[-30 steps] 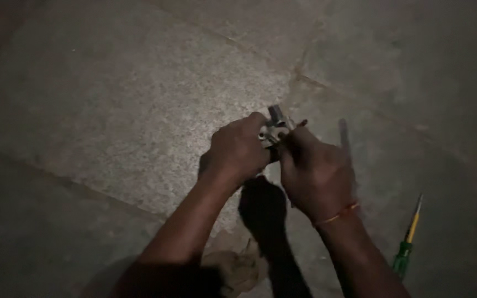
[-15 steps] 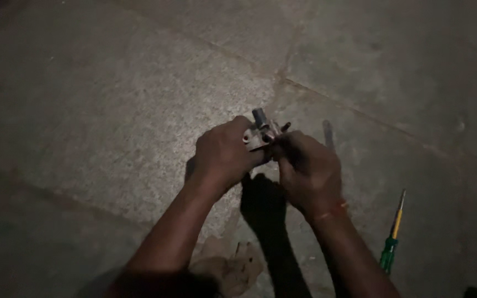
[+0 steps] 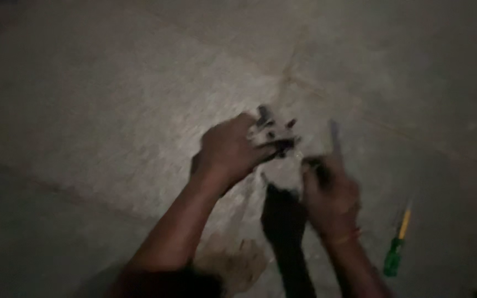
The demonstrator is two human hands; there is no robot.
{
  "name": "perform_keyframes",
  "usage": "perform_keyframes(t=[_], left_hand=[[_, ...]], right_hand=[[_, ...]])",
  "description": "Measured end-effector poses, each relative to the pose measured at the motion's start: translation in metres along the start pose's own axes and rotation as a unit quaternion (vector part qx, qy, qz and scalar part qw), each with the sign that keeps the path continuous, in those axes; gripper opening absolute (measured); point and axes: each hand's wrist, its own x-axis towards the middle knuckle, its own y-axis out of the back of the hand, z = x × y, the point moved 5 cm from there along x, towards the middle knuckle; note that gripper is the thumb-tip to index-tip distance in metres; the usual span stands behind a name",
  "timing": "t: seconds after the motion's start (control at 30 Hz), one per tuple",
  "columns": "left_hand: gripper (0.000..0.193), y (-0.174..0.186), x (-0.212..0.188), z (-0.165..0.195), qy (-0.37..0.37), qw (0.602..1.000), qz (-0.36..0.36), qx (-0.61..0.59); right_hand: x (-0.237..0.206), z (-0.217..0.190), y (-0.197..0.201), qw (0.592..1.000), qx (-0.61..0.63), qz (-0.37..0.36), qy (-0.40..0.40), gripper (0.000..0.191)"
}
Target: The person uses a screwdriver to loosen and remove a screw from a circular metal component. They then use pliers to adjust internal parts and a file to scrape or smooth surfaces inside the component. The person continues to manipulate the component with both hands, occasionally using the file and pliers.
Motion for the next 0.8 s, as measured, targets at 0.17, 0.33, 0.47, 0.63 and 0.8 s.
perform_keyframes(t=[0.17,0.33,0.47,0.63,0.8], left_hand=[[0.055,-0.007,0.003,-0.007,0.025,0.999,-0.021,0.019],[0.051,-0.004,0.0,-0.004,0.01,1.0,-0.013,0.021],[0.052,-0.001,-0.003,-0.001,0.052,0.998,-0.042,-0.004],[0.057,0.001,0.0,0.002,0.035,0.998,-0.044,0.033],[0.058,-0.003,-0.002,-0.004,0.047,0.998,-0.042,0.018]], right_hand=[[0.018,-0.008,-0.007,1.0,0.007,0.005,0.022,0.018],[0.017,-0.018,-0.011,0.998,0.05,0.016,0.031,0.017],[0.014,-0.02,-0.009,0.999,-0.008,0.035,0.031,0.016],[0.014,-0.022,-0.007,0.997,0.011,0.031,0.065,0.018],[0.013,-0.019,-0.008,0.999,0.017,0.041,0.021,0.015]])
